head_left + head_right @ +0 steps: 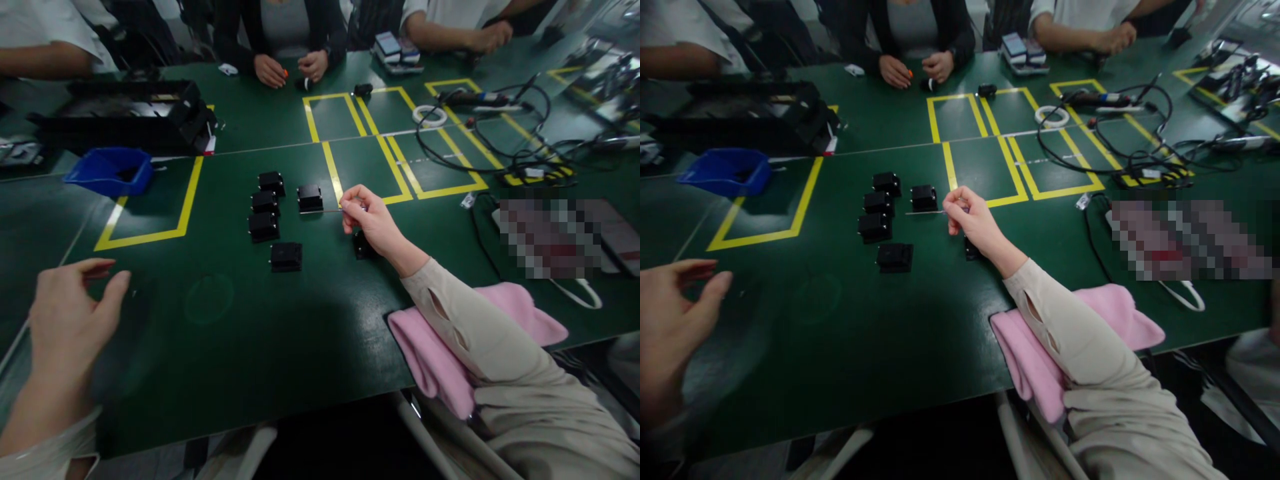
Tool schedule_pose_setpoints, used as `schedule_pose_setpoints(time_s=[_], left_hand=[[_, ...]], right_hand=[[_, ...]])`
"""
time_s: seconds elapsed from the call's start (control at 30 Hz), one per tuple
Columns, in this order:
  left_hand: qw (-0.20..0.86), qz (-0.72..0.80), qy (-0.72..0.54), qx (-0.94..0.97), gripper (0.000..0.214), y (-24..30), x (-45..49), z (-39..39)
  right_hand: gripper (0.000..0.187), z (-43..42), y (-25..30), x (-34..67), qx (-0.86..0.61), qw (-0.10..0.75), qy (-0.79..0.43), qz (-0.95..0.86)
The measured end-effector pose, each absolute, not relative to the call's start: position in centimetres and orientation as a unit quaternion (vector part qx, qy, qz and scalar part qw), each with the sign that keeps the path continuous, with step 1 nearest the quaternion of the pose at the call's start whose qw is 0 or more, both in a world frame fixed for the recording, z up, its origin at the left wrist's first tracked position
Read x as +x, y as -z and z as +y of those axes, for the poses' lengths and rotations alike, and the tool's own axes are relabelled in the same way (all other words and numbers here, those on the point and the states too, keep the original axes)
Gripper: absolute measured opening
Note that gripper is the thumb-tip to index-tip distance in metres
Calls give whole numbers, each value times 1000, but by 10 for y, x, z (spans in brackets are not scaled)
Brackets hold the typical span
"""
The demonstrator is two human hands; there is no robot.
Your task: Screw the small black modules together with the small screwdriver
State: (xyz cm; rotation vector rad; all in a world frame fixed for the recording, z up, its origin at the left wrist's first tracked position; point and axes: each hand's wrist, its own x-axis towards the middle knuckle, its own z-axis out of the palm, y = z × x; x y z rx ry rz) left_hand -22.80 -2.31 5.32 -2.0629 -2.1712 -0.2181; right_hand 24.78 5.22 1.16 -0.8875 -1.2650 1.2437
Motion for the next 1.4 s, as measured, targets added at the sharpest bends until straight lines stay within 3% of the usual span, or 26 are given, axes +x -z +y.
schedule_pose_setpoints(time_s=[0.07, 0.17, 0.37, 0.83, 1.2, 1.4], left_hand=[[71, -700, 87, -705, 35, -68, -190, -17], [-27, -630, 71, -773, 38, -82, -133, -6], [-138, -421, 98, -891, 30, -71, -61, 24], [-221, -381, 39, -897, 23, -59, -36, 50], [-160, -440, 9, -884, 31, -66, -30, 37], [-147, -366, -19, -919, 39, -87, -42, 50]], right_hand=[[35, 52, -11, 248, -377, 544, -516, -544], [34, 52, -10, 248, -378, 540, -503, -559], [24, 52, -11, 249, -376, 536, -495, -572], [35, 55, -9, 251, -374, 526, -510, -568], [33, 55, -11, 249, -379, 531, -504, -566], [37, 55, -11, 250, -385, 541, -507, -549]])
